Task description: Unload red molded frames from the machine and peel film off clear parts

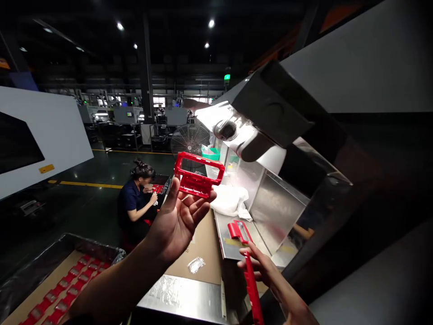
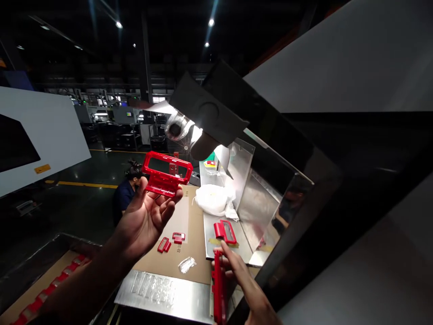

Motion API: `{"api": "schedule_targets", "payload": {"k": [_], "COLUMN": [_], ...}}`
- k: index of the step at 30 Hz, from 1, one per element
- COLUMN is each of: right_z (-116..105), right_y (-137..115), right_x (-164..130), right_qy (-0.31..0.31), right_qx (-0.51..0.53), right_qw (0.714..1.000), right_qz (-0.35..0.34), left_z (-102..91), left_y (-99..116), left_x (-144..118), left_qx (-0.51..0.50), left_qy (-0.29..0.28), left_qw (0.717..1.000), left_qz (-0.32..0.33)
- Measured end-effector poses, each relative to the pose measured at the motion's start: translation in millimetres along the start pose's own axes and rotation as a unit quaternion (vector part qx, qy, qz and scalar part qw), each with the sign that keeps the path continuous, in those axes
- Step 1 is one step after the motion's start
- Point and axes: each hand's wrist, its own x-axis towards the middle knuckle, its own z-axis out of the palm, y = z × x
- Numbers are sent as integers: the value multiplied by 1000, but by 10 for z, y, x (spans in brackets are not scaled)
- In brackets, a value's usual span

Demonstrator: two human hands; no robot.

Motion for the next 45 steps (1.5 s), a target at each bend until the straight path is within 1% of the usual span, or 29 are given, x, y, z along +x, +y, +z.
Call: {"api": "schedule_targets", "payload": {"k": [3, 7, 11, 14, 16, 18, 19, 23, 26, 28, 29, 30, 32, 34, 35, 36, 38, 40, 42, 45], "right_z": [-45, -51, 20, 97, 150, 199, 220, 290, 354, 420, 462, 510, 621, 742, 801, 859, 960, 1036, 1087, 1140], "right_y": [164, 267, 385, 392, 314, 186, 113, -189, -478, -714, -834, -949, -1143, -1283, -1337, -1385, -1472, -1552, -1620, -1688], "right_x": [-74, -59, 55, 220, 371, 544, 635, 1047, 1443, 1752, 1914, 2077, 2392, 2665, 2779, 2876, 3016, 3097, 3140, 3169], "right_qy": [6, 18, 60, 91, 129, 177, 190, 208, 211, 198, 181, 155, 81, 8, -20, -43, -70, -80, -78, -73], "right_qx": [92, 185, 268, 323, 352, 376, 388, 444, 503, 557, 590, 629, 705, 756, 770, 778, 783, 780, 775, 765], "right_qw": [995, 980, 956, 935, 920, 902, 894, 863, 832, 802, 782, 758, 702, 653, 637, 626, 618, 620, 627, 639], "right_qz": [35, 67, 100, 115, 113, 115, 119, 119, 102, 88, 82, 75, 59, 41, 32, 26, 17, 17, 23, 30], "left_z": [8, 6, -20, -74, -125, -183, -213, -345, -481, -602, -671, -746, -910, -1080, -1160, -1234, -1362, -1465, -1555, -1692], "left_y": [-24, 7, 90, 179, 249, 329, 373, 566, 722, 825, 876, 927, 1028, 1127, 1173, 1216, 1284, 1328, 1350, 1362], "left_x": [95, 221, 355, 456, 515, 564, 583, 624, 618, 597, 582, 566, 534, 504, 489, 474, 443, 413, 387, 357], "left_qx": [-13, -23, -26, -21, -20, -22, -21, -14, -14, -9, -3, 3, 13, 16, 15, 14, 17, 23, 28, 30], "left_qy": [-14, -20, -18, -23, -30, -36, -38, -29, -24, -23, -18, -10, 13, 44, 63, 85, 130, 164, 178, 176], "left_qw": [1000, 999, 999, 999, 999, 999, 999, 999, 1000, 1000, 1000, 999, 997, 995, 993, 992, 987, 981, 978, 978], "left_qz": [14, 37, 26, 16, 7, -2, -7, -11, -2, 9, 21, 38, 73, 92, 95, 95, 95, 99, 105, 109]}}
